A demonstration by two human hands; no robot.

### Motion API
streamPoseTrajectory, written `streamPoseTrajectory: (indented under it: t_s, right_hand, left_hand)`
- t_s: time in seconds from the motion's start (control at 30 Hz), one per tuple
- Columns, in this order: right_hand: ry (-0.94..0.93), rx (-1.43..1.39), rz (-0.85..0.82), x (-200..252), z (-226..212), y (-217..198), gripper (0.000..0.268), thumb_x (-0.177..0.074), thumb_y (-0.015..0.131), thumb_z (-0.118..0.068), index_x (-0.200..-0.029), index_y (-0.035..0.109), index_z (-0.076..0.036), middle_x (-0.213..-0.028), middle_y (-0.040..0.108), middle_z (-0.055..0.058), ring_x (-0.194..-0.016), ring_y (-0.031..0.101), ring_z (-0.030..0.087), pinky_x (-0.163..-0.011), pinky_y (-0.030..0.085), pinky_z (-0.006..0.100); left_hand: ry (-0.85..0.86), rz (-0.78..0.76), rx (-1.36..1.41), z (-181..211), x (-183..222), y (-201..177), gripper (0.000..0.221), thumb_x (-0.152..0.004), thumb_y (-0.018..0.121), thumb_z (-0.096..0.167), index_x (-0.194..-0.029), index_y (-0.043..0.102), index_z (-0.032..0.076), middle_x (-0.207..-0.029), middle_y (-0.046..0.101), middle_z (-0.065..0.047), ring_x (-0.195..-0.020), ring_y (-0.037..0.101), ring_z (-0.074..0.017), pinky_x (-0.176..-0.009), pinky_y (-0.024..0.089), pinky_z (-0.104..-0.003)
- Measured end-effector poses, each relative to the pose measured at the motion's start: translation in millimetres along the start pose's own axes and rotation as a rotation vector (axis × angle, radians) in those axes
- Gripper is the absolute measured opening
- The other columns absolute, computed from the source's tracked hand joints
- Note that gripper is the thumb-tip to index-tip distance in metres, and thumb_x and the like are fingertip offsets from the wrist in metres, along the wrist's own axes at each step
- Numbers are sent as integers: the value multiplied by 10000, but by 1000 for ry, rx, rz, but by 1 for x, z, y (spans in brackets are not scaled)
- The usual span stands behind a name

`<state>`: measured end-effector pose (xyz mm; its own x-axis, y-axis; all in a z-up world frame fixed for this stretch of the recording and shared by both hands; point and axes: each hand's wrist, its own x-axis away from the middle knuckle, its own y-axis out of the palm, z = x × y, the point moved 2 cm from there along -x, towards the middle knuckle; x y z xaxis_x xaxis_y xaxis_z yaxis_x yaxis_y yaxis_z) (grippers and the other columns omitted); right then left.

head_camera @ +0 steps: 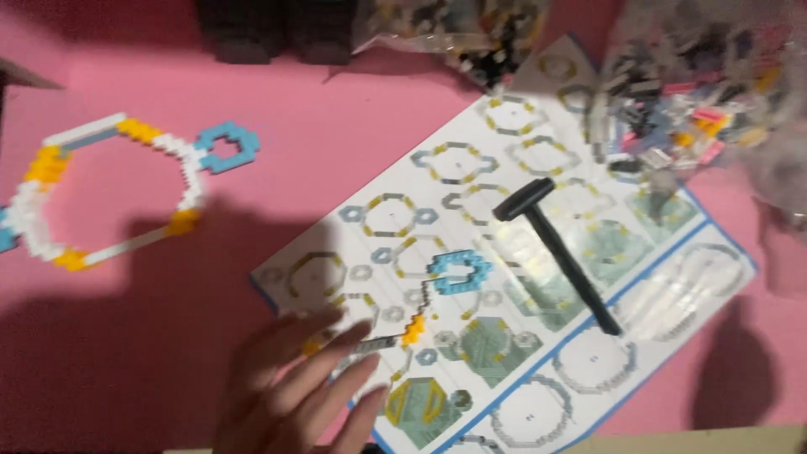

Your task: Assembling a structure using small interlocking plastic toy blocks while following printed instructions.

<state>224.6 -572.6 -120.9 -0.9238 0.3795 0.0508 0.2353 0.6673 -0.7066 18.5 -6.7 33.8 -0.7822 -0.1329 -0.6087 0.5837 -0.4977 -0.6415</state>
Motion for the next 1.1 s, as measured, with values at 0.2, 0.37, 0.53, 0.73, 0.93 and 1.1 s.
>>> streamPoseTrajectory:
  t_s: [0.2,0.37,0.53,0.73,0.93,1.1]
  right_hand:
    - [-39,-66,67,199,-235,40,86,-1124,679,-112,-1111,721,-39,-798,571,59,-653,467,120,-573,311,244]
    - [-328,-323,-219,234,-265,57,157,-890,715,-28,-1029,726,45,-716,634,141,-575,518,131,-559,348,196]
    - [-253,-567,-270,236,-255,60,215,-844,741,38,-1057,744,71,-786,670,176,-684,632,178,-635,491,181]
    - [-248,-653,-216,245,-254,73,207,-853,742,-7,-1054,738,46,-724,610,132,-655,582,168,-620,492,192]
    - [-454,-349,-320,253,-261,65,121,-937,687,-89,-1037,746,-53,-881,751,75,-691,632,83,-619,497,153]
    - [-518,-397,-305,263,-258,76,91,-978,662,-135,-1014,717,-72,-929,748,78,-755,676,91,-715,550,160]
  left_hand:
    - [-381,-48,495,58,-39,40,157,-893,765,170,-1030,813,111,-1060,841,-11,-986,824,-159,-905,673,-289]
    - [-928,-173,1267,79,-53,64,400,-948,722,219,-1302,749,35,-1101,855,-145,-1014,836,-177,-940,702,-293]
    - [-1025,-172,1425,74,-47,80,210,-910,831,59,-1095,860,-37,-802,756,-75,-682,566,-68,-576,420,-238]
    - [-1070,-95,1573,71,-36,85,174,-863,840,-32,-1035,839,-60,-909,802,-133,-874,726,-141,-766,569,-228]
    - [-1334,-117,1598,68,-19,77,308,-746,896,-13,-1041,850,-89,-919,840,-162,-926,815,-223,-875,684,-297]
    - [-831,-9,1462,63,-13,63,248,-887,840,16,-1128,791,-11,-1071,779,-164,-1013,754,-215,-902,640,-277]
